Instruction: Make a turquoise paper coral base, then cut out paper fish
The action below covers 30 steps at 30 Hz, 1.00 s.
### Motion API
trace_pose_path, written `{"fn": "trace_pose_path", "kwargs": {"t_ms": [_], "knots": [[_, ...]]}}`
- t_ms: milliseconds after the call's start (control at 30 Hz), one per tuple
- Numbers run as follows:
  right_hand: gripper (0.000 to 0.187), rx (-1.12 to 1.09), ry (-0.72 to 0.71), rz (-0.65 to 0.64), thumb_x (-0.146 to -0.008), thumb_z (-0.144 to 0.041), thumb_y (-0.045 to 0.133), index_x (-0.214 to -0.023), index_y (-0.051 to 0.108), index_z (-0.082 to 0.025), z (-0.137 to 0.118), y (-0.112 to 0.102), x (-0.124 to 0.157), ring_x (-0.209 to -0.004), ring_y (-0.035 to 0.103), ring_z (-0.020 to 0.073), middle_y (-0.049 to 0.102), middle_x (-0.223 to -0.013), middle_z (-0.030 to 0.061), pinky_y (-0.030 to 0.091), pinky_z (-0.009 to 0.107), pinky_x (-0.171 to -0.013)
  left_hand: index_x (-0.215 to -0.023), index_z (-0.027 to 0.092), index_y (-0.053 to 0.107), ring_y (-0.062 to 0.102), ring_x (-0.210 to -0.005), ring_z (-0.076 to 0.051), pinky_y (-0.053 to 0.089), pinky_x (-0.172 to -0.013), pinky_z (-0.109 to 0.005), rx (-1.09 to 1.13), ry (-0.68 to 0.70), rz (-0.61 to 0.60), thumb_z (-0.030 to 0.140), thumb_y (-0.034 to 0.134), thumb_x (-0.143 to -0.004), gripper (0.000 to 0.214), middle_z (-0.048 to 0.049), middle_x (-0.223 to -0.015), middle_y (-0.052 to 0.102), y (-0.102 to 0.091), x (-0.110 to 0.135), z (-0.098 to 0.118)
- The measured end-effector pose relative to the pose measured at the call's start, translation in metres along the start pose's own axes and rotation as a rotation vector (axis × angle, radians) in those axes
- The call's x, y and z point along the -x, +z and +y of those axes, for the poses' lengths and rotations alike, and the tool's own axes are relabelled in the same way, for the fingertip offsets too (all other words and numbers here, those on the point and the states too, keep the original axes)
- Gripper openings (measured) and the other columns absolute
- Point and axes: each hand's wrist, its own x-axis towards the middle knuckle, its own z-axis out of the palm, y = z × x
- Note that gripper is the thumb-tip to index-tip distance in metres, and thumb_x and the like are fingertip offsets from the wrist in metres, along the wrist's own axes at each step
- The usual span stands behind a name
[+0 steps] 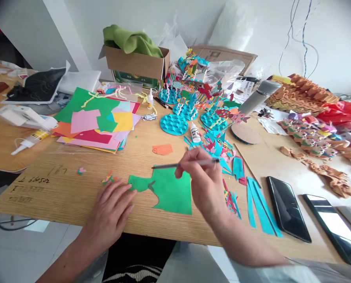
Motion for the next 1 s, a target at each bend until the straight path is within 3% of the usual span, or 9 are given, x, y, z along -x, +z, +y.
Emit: {"fn": "trace_pose_path", "kwargs": {"t_ms": [133, 233, 467, 700, 1000], "knots": [[0.021, -0.246, 0.215, 0.017, -0.079, -0.033, 0.057, -0.088, 0.070, -0.020, 0.040, 0.004, 0.029, -0.065, 0.067, 0.0199, 0.071, -0.078, 0.0055, 0.053, 0.037, -0.064, -0.117, 0.020, 0.064, 0.050, -0.124, -0.029, 0.032, -0.112, -0.057, -0.001, 0.009, -0.023, 0.022, 0.051, -0.091, 0.028, -0.0110, -0.121, 0.064, 0.006, 0.000, 0.011], [0.025, -0.280, 0.305, -0.009, -0.082, -0.042, 0.064, -0.089, 0.069, -0.018, 0.057, 0.017, 0.037, -0.063, 0.069, 0.0192, 0.071, -0.075, 0.0045, 0.054, 0.034, -0.063, -0.116, 0.019, 0.064, 0.052, -0.119, -0.029, 0.035, -0.110, -0.056, -0.019, 0.010, -0.017, 0.022, 0.052, -0.091, 0.028, -0.0120, -0.120, 0.064, 0.008, 0.000, 0.016], [0.020, -0.078, 0.228, -0.067, -0.083, -0.038, 0.068, -0.085, 0.061, -0.019, 0.068, 0.034, 0.053, -0.056, 0.061, 0.0133, 0.065, -0.061, -0.0004, 0.047, 0.023, -0.054, -0.130, 0.013, 0.057, 0.051, -0.120, -0.029, 0.038, -0.108, -0.054, -0.059, -0.005, -0.005, 0.022, 0.053, -0.092, 0.039, -0.0133, -0.121, 0.062, 0.012, 0.000, 0.020], [0.014, 0.139, 0.134, -0.049, -0.083, -0.031, 0.067, -0.076, 0.061, -0.020, 0.078, 0.035, 0.057, -0.058, 0.059, 0.0140, 0.065, -0.068, 0.0016, 0.047, 0.025, -0.054, -0.125, 0.017, 0.063, 0.052, -0.118, -0.029, 0.041, -0.106, -0.055, -0.044, -0.019, -0.019, 0.023, 0.054, -0.092, 0.034, -0.0130, -0.118, 0.062, 0.011, -0.002, 0.021], [0.016, 0.206, 0.093, -0.047, -0.088, -0.030, 0.063, -0.076, 0.058, -0.020, 0.083, 0.033, 0.061, -0.057, 0.056, 0.0128, 0.062, -0.065, 0.0003, 0.043, 0.024, -0.053, -0.122, 0.019, 0.065, 0.048, -0.125, -0.031, 0.042, -0.106, -0.051, -0.030, -0.047, -0.015, 0.025, 0.053, -0.093, 0.032, -0.0107, -0.125, 0.063, 0.010, -0.003, 0.020]]}}
